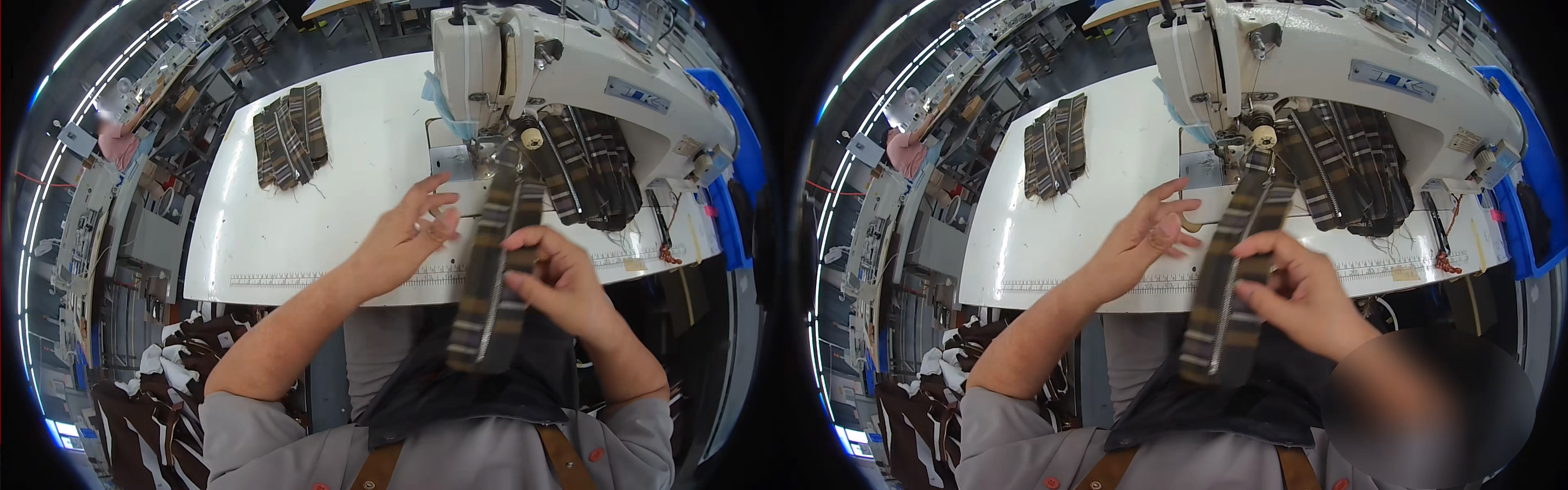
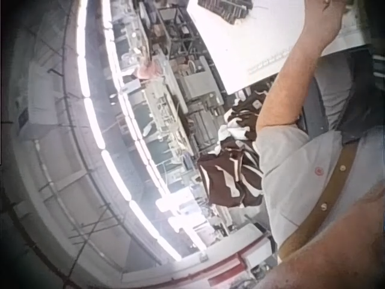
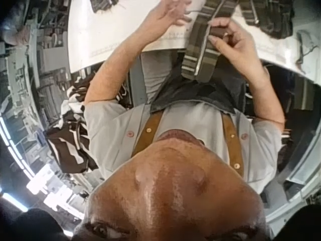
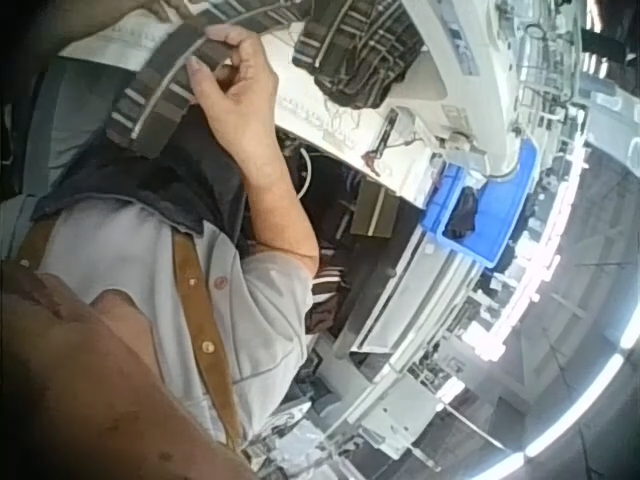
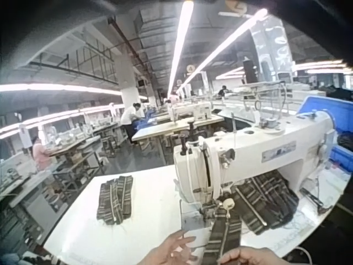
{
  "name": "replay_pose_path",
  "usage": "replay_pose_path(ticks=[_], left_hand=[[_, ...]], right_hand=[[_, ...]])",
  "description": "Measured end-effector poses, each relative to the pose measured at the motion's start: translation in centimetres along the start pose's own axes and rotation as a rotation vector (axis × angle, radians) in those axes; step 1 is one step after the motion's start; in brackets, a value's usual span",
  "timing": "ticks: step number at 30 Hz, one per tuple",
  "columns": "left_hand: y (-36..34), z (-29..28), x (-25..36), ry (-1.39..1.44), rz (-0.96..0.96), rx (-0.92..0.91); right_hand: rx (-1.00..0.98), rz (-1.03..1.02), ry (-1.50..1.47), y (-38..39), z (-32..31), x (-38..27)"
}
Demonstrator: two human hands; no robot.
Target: Sewing plaid fabric strips together using an industrial sewing machine in a workshop.
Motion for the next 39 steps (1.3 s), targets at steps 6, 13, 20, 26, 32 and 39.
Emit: replay_pose_path(ticks=[6,13,20,26,32,39], left_hand=[[-3.7,0.6,-0.4,0.353,0.057,0.104],[-3.9,-0.1,1.2,-0.853,0.508,0.385],[-5.5,0.9,-0.1,-0.883,0.483,0.121],[-6.2,0.4,-0.2,-0.930,0.490,0.157],[-7.7,0.0,-0.3,-0.896,0.544,0.178],[-7.6,0.0,-0.2,-0.853,0.534,0.186]], right_hand=[[-0.276,0.078,-0.027,-1.4,3.6,1.4],[-0.177,-0.360,0.920,-4.6,0.4,-1.2],[-0.083,-0.722,1.101,-9.6,-3.0,0.3],[-0.104,-0.689,1.133,-11.0,-3.2,1.0],[-0.024,-0.756,1.071,-11.1,-3.7,1.2],[-0.027,-0.754,1.053,-11.1,-3.7,1.3]])
Point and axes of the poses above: each hand's wrist, its own y-axis away from the middle knuckle, its own z-axis out of the palm, x = y × z, the point moved 5 cm from there along -y, towards the middle knuckle, and after that the axes turned 3 degrees about -y, right-handed, at the moved point
